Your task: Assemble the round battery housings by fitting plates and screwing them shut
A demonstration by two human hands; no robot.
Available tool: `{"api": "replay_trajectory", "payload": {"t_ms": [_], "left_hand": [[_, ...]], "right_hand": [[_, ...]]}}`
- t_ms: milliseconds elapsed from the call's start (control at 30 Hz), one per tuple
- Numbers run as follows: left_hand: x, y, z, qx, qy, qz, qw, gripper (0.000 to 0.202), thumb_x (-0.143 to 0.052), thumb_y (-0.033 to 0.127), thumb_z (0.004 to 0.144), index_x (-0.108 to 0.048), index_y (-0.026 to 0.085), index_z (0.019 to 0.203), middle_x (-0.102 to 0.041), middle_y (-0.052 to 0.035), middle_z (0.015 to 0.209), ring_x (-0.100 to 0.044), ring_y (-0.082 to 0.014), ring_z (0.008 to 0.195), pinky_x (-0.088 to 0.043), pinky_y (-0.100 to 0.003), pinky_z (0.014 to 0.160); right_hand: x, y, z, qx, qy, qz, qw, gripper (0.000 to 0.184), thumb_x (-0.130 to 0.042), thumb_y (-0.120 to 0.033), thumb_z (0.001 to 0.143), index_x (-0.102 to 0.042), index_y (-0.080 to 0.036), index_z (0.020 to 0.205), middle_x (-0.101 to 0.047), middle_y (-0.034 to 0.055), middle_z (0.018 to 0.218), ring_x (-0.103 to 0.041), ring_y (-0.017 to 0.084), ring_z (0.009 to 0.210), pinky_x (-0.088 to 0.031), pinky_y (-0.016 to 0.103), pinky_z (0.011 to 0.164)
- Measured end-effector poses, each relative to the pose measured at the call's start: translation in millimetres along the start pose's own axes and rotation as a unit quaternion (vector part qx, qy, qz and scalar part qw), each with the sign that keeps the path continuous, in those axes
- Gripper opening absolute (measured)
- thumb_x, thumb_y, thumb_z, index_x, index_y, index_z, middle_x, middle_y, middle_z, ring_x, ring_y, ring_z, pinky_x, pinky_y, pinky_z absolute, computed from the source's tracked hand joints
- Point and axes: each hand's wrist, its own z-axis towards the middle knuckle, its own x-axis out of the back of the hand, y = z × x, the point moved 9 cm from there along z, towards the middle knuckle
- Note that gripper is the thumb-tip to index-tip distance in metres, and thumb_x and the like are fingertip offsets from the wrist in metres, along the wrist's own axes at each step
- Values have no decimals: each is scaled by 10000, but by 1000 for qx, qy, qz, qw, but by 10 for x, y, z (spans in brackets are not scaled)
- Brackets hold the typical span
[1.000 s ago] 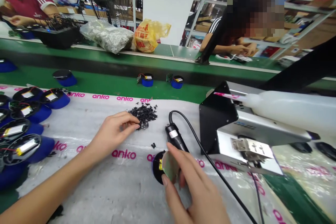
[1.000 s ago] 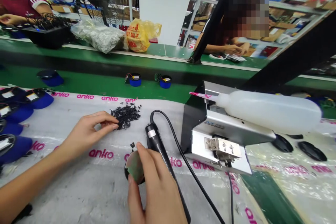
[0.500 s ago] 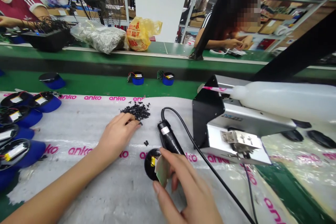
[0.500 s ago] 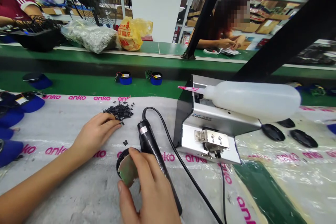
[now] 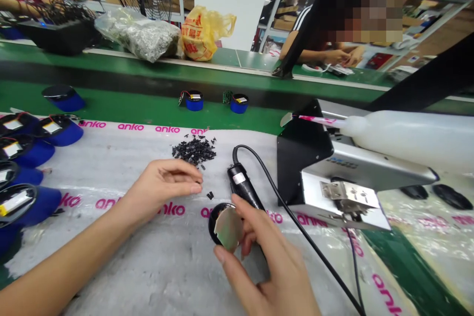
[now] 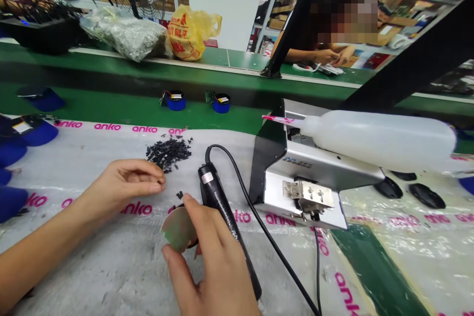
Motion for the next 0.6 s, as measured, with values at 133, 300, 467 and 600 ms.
{"api": "replay_trajectory", "payload": {"t_ms": [133, 300, 467, 600], "left_hand": [[-215, -54, -96, 66, -81, -134, 985, 108, -792, 180, 705, -811, 245, 789, -774, -5, 835, -736, -146, 728, -611, -245, 658], [-343, -79, -191, 136, -144, -277, 940, 151, -779, 100, 766, -832, 240, 789, -779, 7, 783, -717, -86, 695, -575, -157, 660], [-365, -45, -204, 122, -175, -262, 941, 213, -752, 56, 776, -836, 250, 801, -770, 11, 823, -693, -88, 737, -564, -173, 691], [-377, -27, -200, 111, -178, -243, 947, 187, -773, 84, 769, -837, 258, 791, -752, 4, 824, -687, -118, 739, -575, -222, 693]], "right_hand": [[17, -107, 28, 65, 21, -55, 996, 365, -629, -245, 925, -537, -253, 1278, -656, 54, 1127, -683, 158, 901, -616, 237, 798], [-43, -185, 11, 112, -13, -97, 989, 336, -583, -228, 969, -552, -247, 1303, -605, 77, 1260, -659, 180, 1062, -603, 270, 881], [-71, -206, -8, 122, -23, -97, 988, 334, -580, -197, 970, -563, -250, 1299, -587, 55, 1312, -629, 165, 1125, -575, 255, 949], [-67, -233, 4, 125, -18, -96, 987, 306, -566, -198, 978, -578, -244, 1280, -599, 38, 1308, -629, 151, 1125, -565, 234, 960]]}}
